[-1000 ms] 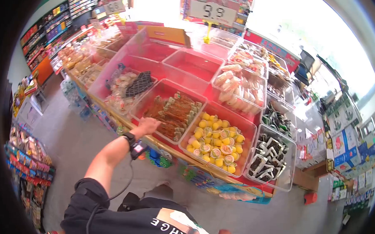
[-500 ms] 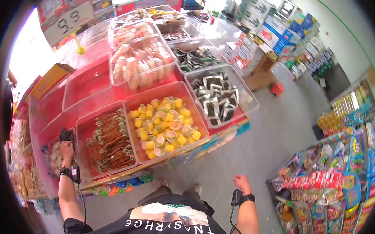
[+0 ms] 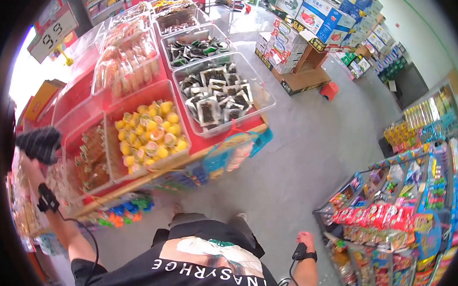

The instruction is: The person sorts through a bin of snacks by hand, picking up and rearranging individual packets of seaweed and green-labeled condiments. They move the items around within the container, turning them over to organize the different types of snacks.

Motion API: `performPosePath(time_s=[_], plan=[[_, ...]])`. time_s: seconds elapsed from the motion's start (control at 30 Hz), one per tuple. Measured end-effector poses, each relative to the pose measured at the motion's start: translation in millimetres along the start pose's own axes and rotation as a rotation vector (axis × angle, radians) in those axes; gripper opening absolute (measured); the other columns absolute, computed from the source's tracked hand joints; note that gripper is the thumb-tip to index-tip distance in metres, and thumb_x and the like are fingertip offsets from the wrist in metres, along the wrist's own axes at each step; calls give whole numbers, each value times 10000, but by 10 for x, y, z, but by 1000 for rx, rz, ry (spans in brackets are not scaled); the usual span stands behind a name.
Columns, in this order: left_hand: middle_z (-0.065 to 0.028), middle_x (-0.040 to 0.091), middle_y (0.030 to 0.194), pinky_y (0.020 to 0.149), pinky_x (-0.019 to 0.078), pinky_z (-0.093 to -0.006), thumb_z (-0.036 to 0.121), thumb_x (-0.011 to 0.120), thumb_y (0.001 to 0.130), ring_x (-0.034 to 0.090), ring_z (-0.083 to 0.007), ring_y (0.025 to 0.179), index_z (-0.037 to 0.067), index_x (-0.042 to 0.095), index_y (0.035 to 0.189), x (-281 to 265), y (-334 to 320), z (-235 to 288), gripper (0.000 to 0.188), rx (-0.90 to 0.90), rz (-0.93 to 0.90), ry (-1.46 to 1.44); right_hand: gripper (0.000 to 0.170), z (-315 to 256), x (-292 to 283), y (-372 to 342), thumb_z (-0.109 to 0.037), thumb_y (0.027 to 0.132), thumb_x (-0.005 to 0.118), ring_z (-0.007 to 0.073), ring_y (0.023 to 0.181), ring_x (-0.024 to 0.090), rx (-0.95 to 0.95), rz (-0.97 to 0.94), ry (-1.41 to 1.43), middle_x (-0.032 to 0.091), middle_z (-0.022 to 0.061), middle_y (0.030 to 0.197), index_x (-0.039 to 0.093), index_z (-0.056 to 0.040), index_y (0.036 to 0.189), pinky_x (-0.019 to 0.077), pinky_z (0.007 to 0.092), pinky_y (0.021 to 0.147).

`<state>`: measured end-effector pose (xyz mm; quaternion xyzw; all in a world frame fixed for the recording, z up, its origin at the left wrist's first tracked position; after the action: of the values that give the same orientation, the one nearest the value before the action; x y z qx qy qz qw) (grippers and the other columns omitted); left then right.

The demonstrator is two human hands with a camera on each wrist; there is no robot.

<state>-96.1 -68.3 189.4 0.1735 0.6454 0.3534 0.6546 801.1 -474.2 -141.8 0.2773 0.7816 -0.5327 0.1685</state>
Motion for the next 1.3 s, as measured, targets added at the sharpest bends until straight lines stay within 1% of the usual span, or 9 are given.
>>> performPosePath(time_s=[0.13,0.2,0.27,0.43,0.57,0.77,0.97,1.13,1.3], plan=[[-109,603,769,643,479,-348,85,506,793,582,-246,659,30,558,859,-271,-393,2020,100,-117,-166,-406,190,117,-569,391,-176,823,517,148,577,593,-13,31,81,620,77,762,557,-40,951,479,297,466],[-88,604,816,706,487,-341,86,481,826,579,-199,701,22,555,872,498,-347,2207,108,-1001,-104,-1623,183,79,-854,633,-171,825,516,139,562,586,-54,-4,41,617,75,753,558,-43,949,475,293,456],[-91,603,855,731,483,-349,107,470,843,578,-208,733,14,550,897,1132,-525,2288,134,-863,-287,-1743,181,-36,-1065,935,-163,821,513,135,545,577,-67,-7,72,611,72,738,564,-39,942,467,285,450],[-64,594,825,706,459,-305,111,445,853,562,-178,738,17,560,894,1015,-897,3844,154,-919,-253,-1436,233,-562,-1180,1705,-186,819,512,135,583,588,-96,-87,162,612,66,764,546,-28,987,469,268,469],[-80,609,816,708,424,-266,172,488,850,564,-195,748,-14,568,887,1429,-972,4371,206,-429,-141,-723,243,-944,-1290,2240,-194,824,518,113,572,570,-136,-150,157,610,61,789,525,-47,1017,459,257,447],[-160,602,914,822,416,-384,290,558,773,557,-292,914,52,620,874,1649,-1295,5424,266,23,-712,-136,179,-1583,-1888,2569,-171,833,516,132,528,568,-216,-165,-4,613,67,710,560,-20,919,463,254,446],[-162,585,963,830,413,-387,275,560,762,544,-297,939,42,607,913,1862,-946,5861,281,-219,-706,-67,221,-1653,-2413,3528,-81,779,413,170,481,572,35,-167,99,612,145,647,584,55,741,461,273,419],[-145,627,807,696,467,-314,207,579,758,611,-219,762,8,603,901,1947,-969,6608,246,-213,-800,-497,182,-2957,-2432,3860,-119,798,446,169,447,538,55,-202,-278,576,84,594,572,-17,715,448,301,402],[-162,532,1078,897,381,-356,172,607,739,488,-304,1022,43,515,1092,2171,-1089,7227,387,-25,-974,-417,128,-4913,-2073,4816,-141,801,485,164,492,553,-187,-308,-470,578,76,630,552,-32,801,455,301,415]])
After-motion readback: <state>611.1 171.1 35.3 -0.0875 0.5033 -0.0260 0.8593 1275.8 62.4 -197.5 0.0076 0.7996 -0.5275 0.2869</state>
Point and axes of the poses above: each hand's wrist, its own y-axis towards the middle knuckle, its own x-axis out of the palm, z = x × y, the point moved 1 cm from there along y, towards the middle knuckle
